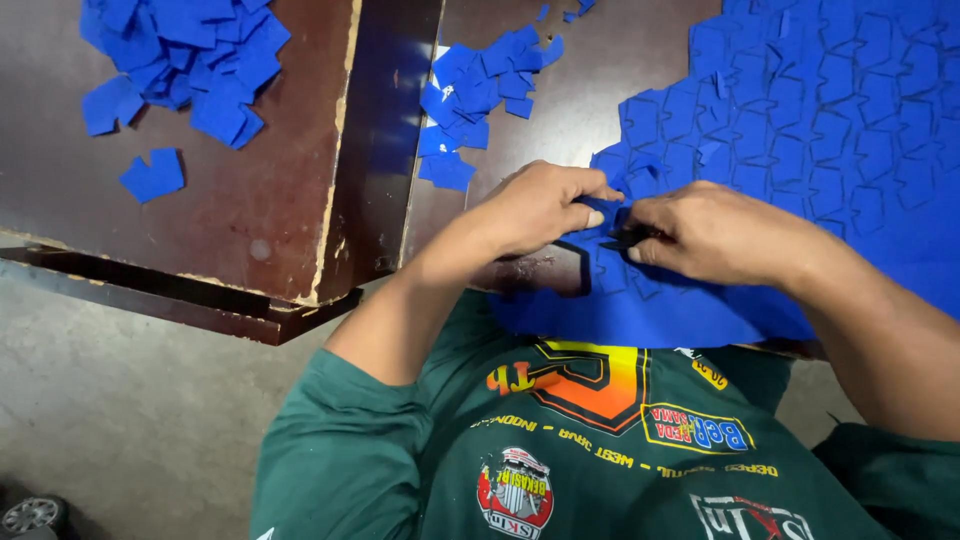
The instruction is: Cutting small blue fabric pieces from a larger sheet using hand snips
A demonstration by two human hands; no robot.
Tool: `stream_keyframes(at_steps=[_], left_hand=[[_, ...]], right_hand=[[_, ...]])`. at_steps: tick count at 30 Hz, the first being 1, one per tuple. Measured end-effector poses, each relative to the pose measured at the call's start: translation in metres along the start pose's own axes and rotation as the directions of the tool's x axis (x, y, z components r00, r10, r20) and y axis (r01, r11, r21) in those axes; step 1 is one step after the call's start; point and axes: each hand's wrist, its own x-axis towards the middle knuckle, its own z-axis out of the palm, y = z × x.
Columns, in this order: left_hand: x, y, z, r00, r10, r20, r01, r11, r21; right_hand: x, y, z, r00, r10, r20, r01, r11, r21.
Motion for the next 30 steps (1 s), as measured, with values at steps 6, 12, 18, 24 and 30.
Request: stream_keyframes(at_steps=[6,12,18,24,30], left_hand=[[-0.006,0.003,0.004,1.000,-0.003,-0.016,0.003,0.998,0.055],[-0.019,0.012,0.005,0.996,-0.072,-0.054,0.077,0.993,0.092],[-0.025,0.015,0.006,0.991,-0.112,-0.071,0.118,0.990,0.080],[-0.030,0.021,0.002,0.985,-0.154,-0.074,0.159,0.984,0.074],[-0.029,0.020,0.001,0.982,-0.169,-0.082,0.175,0.981,0.078]], right_hand=[[0.008,-0.001,-0.012,0.995,-0.061,0.079,0.055,0.996,0.067],[0.017,-0.001,-0.016,0.987,-0.108,0.120,0.105,0.994,0.032],[0.019,-0.004,-0.019,0.984,-0.116,0.137,0.111,0.993,0.048],[0.022,0.008,-0.011,0.981,-0.132,0.141,0.101,0.973,0.209],[0.027,0.018,-0.003,0.984,-0.156,0.090,0.132,0.963,0.235]])
